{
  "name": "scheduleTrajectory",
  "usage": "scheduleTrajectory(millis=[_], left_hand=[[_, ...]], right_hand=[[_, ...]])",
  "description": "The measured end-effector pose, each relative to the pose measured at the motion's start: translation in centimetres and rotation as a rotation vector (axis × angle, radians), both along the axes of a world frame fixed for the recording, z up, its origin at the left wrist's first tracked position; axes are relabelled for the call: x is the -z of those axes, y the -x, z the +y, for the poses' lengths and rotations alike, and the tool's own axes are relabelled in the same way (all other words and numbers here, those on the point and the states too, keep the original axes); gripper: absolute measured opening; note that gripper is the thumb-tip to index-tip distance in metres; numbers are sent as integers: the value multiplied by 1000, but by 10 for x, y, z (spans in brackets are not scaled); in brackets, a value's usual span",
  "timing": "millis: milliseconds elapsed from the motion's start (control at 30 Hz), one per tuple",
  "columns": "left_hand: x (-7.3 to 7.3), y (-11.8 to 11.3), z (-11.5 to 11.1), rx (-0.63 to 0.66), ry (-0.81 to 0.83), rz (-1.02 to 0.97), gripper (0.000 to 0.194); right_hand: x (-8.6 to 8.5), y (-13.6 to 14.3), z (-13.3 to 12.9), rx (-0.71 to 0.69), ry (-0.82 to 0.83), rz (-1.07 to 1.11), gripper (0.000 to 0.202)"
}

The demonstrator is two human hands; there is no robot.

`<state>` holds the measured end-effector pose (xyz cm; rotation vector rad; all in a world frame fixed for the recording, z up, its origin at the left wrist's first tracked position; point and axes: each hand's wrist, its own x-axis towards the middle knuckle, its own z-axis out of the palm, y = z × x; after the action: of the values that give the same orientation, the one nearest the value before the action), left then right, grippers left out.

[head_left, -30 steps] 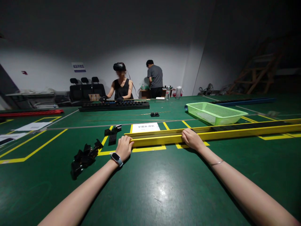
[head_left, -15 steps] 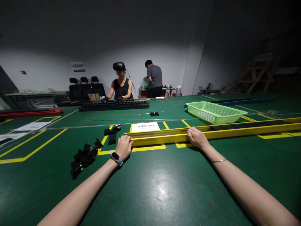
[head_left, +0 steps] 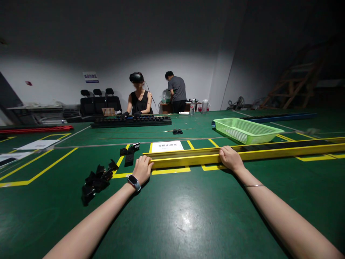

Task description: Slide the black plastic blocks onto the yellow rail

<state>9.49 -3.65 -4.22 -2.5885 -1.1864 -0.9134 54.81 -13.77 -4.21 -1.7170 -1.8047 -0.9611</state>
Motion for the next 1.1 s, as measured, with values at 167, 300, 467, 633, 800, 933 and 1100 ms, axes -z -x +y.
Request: scheduleTrajectory(millis=[167,300,467,633,800,933,1100], left_hand=[[-1,0,-1,-4,-1,5,17],[-1,0,-1,-2,3,-1,17],[-1,0,0,-6,7,1,17],[0,0,1,-5,1,3,17],[-1,0,-1,4,1,-5,17],[-1,0,-1,6,6,-11,17],[-3,1,0,48,20,-64,16]], right_hand=[[-1,-3,-1,67,-15,-8,29],[-2,-4,-2,88,-29,17,28],[-4,-7,-3,139,-37,36,26],[-3,-16,-3,205,-24,24,27],[-1,-31,-3,236,-25,91,27],[0,-41,-4,266,-27,132,28],[1,-44,-5,256,-29,148,28]])
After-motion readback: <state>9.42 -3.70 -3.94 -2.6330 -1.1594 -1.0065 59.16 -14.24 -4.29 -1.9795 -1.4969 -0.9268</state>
